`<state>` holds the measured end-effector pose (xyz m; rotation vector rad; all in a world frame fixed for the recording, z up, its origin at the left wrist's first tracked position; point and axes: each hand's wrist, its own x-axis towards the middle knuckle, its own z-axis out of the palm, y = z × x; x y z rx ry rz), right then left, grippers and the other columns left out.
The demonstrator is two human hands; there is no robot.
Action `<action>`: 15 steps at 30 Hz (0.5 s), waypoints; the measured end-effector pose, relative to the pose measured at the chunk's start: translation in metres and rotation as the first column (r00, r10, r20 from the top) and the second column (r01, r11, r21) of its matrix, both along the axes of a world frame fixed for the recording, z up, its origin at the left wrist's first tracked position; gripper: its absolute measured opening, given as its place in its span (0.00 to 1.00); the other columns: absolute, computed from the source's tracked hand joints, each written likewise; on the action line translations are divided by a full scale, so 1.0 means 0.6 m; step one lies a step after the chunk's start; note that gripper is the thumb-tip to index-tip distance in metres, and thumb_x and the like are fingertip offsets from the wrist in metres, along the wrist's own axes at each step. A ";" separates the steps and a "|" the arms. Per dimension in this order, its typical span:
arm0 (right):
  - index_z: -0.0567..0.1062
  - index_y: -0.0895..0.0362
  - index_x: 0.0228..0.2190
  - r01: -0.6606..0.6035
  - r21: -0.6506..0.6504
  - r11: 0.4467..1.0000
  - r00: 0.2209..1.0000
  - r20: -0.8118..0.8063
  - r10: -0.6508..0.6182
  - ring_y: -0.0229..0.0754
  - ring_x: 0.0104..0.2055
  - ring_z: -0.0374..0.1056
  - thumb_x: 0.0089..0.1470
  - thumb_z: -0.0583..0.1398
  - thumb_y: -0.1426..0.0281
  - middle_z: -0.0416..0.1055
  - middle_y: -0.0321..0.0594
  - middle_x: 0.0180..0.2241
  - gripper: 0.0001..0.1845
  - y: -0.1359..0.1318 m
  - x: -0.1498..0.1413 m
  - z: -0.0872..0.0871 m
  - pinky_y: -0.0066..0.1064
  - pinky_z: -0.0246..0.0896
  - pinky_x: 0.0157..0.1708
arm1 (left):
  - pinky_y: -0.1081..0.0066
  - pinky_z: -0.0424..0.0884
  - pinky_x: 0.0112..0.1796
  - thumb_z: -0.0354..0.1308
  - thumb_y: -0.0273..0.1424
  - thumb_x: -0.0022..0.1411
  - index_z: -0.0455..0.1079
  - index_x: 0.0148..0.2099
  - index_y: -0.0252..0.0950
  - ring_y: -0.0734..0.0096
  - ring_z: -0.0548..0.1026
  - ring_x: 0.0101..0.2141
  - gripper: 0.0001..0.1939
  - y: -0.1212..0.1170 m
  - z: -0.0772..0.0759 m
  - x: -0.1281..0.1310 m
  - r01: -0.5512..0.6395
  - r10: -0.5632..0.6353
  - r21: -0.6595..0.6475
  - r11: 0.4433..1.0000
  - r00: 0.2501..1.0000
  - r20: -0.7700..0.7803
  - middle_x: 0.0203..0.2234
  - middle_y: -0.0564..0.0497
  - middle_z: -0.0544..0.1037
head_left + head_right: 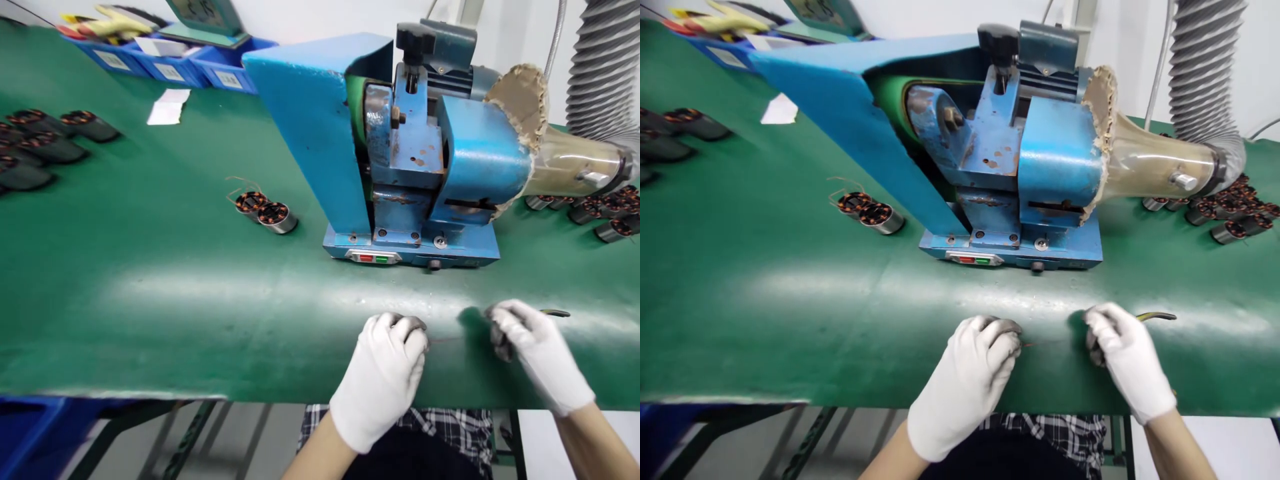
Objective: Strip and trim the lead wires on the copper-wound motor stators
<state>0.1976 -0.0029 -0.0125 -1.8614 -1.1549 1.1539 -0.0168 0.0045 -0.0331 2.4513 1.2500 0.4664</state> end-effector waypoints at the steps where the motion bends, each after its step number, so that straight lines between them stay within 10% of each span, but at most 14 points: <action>1: 0.70 0.56 0.30 -0.002 0.160 0.987 0.990 0.141 -0.021 0.37 0.21 0.64 0.55 0.56 0.62 0.68 0.35 0.21 0.10 -0.006 0.005 0.005 0.27 0.60 0.21 | 0.58 0.63 0.36 0.46 0.24 0.60 0.65 0.36 0.36 0.62 0.64 0.34 0.07 0.000 -0.002 0.001 -0.004 0.004 -0.002 1.000 1.000 0.008 0.39 0.47 0.73; 3: 0.71 0.54 0.37 -0.245 0.394 0.886 0.905 0.420 0.063 0.41 0.35 0.69 0.55 0.58 0.67 0.72 0.41 0.33 0.07 -0.015 -0.003 0.008 0.33 0.65 0.36 | 0.58 0.63 0.36 0.46 0.24 0.60 0.65 0.37 0.36 0.61 0.64 0.35 0.08 0.001 -0.004 0.002 -0.017 0.017 0.003 1.000 1.000 0.026 0.39 0.47 0.73; 7: 0.71 0.55 0.36 -0.743 0.381 0.551 0.609 0.726 0.319 0.42 0.36 0.67 0.58 0.50 0.76 0.71 0.43 0.35 0.11 -0.017 -0.060 -0.020 0.34 0.64 0.37 | 0.59 0.63 0.37 0.46 0.25 0.61 0.64 0.39 0.36 0.61 0.64 0.36 0.07 0.001 0.000 0.004 -0.031 0.032 -0.014 0.999 0.998 0.053 0.39 0.48 0.72; 12: 0.71 0.57 0.37 -0.729 0.450 0.517 0.637 0.721 0.271 0.40 0.25 0.65 0.62 0.48 0.72 0.69 0.41 0.25 0.13 -0.006 -0.084 -0.067 0.30 0.63 0.26 | 0.58 0.66 0.43 0.49 0.27 0.61 0.61 0.45 0.37 0.61 0.68 0.43 0.09 -0.003 0.009 -0.011 -0.059 0.076 -0.143 0.988 0.990 0.120 0.46 0.47 0.70; 15: 0.70 0.58 0.41 -0.700 0.477 0.531 0.677 0.681 0.280 0.40 0.27 0.67 0.62 0.49 0.70 0.70 0.43 0.29 0.12 -0.003 -0.081 -0.075 0.29 0.65 0.27 | 0.56 0.66 0.49 0.62 0.29 0.50 0.54 0.56 0.36 0.55 0.66 0.52 0.33 -0.001 -0.003 -0.029 -0.133 0.169 -0.238 0.962 0.976 0.136 0.57 0.40 0.61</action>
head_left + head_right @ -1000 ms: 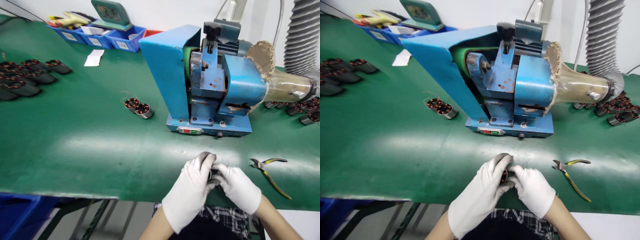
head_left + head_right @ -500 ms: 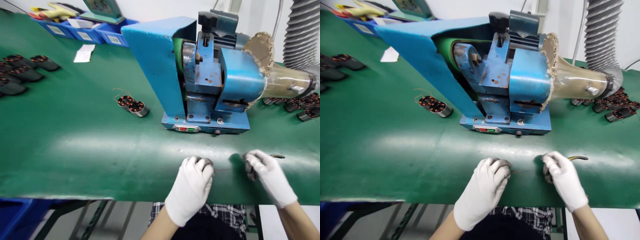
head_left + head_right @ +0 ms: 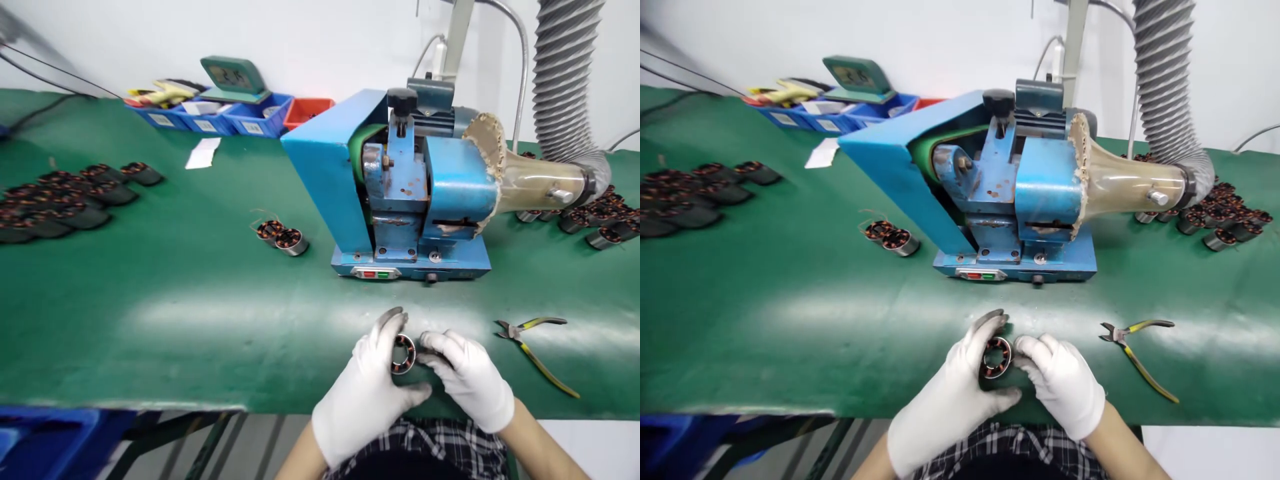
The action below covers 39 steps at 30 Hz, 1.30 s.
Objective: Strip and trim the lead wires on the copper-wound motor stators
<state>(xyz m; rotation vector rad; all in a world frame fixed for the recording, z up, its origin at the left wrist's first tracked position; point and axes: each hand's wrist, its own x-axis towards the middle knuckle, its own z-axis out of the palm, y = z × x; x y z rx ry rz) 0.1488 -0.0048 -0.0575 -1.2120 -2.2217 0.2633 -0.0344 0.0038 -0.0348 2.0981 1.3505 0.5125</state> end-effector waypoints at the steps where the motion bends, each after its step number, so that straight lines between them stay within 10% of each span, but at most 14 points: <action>1: 0.70 0.58 0.41 0.000 -0.008 1.000 1.000 -0.011 0.000 0.40 0.28 0.68 0.62 0.48 0.71 0.70 0.43 0.29 0.12 0.000 0.000 0.001 0.28 0.65 0.27 | 0.54 0.65 0.50 0.65 0.29 0.46 0.55 0.56 0.37 0.53 0.65 0.53 0.36 0.002 -0.005 -0.005 -0.026 0.026 -0.012 1.000 1.000 -0.008 0.58 0.40 0.60; 11: 0.72 0.57 0.27 0.052 -0.256 0.965 0.933 -0.331 -0.138 0.36 0.25 0.61 0.55 0.51 0.76 0.63 0.37 0.24 0.11 -0.006 -0.016 0.087 0.26 0.59 0.27 | 0.74 0.73 0.38 0.62 0.16 0.45 0.69 0.38 0.44 0.72 0.74 0.37 0.20 -0.014 0.045 -0.001 -0.053 0.124 -0.146 0.988 0.835 0.536 0.37 0.56 0.74; 18: 0.66 0.57 0.19 -0.162 -0.780 0.604 0.815 -0.451 -0.364 0.33 0.19 0.54 0.47 0.53 0.71 0.58 0.32 0.20 0.09 -0.001 -0.024 0.132 0.26 0.51 0.19 | 0.67 0.69 0.48 0.56 0.17 0.53 0.60 0.55 0.49 0.64 0.67 0.51 0.30 -0.022 0.072 -0.030 0.060 -0.093 0.107 0.992 0.934 0.346 0.49 0.48 0.68; 23: 0.71 0.57 0.22 0.172 -0.544 0.821 0.839 -0.356 -0.411 0.39 0.29 0.61 0.50 0.55 0.71 0.64 0.36 0.23 0.09 -0.013 -0.033 0.132 0.30 0.56 0.33 | 0.75 0.71 0.43 0.57 0.15 0.50 0.68 0.42 0.46 0.72 0.72 0.42 0.22 -0.019 0.093 -0.026 0.192 -0.171 -0.010 0.981 0.893 0.417 0.40 0.54 0.70; 30: 0.73 0.56 0.26 0.032 -0.711 0.703 0.724 -0.468 -0.507 0.35 0.20 0.61 0.48 0.56 0.74 0.64 0.32 0.20 0.05 -0.027 -0.033 0.135 0.24 0.57 0.21 | 0.71 0.66 0.50 0.60 0.18 0.51 0.57 0.55 0.48 0.68 0.66 0.50 0.33 -0.021 0.074 -0.015 0.014 -0.059 0.166 0.986 0.962 0.265 0.51 0.50 0.63; 35: 0.75 0.54 0.35 0.149 -0.295 0.944 0.824 -0.491 -0.283 0.35 0.29 0.67 0.52 0.57 0.76 0.70 0.36 0.27 0.10 -0.035 -0.031 0.120 0.24 0.61 0.30 | 0.75 0.70 0.45 0.60 0.19 0.52 0.66 0.43 0.49 0.73 0.71 0.44 0.21 -0.020 0.073 -0.017 0.072 -0.067 0.012 0.997 0.841 0.537 0.44 0.56 0.69; 39: 0.73 0.57 0.23 0.126 -0.394 0.910 0.818 -0.478 -0.320 0.33 0.24 0.63 0.49 0.56 0.78 0.65 0.34 0.21 0.09 -0.027 -0.033 0.127 0.22 0.58 0.25 | 0.71 0.67 0.50 0.57 0.19 0.54 0.64 0.50 0.46 0.69 0.67 0.50 0.23 -0.025 0.073 -0.019 -0.018 -0.097 0.241 0.970 0.884 0.457 0.47 0.51 0.68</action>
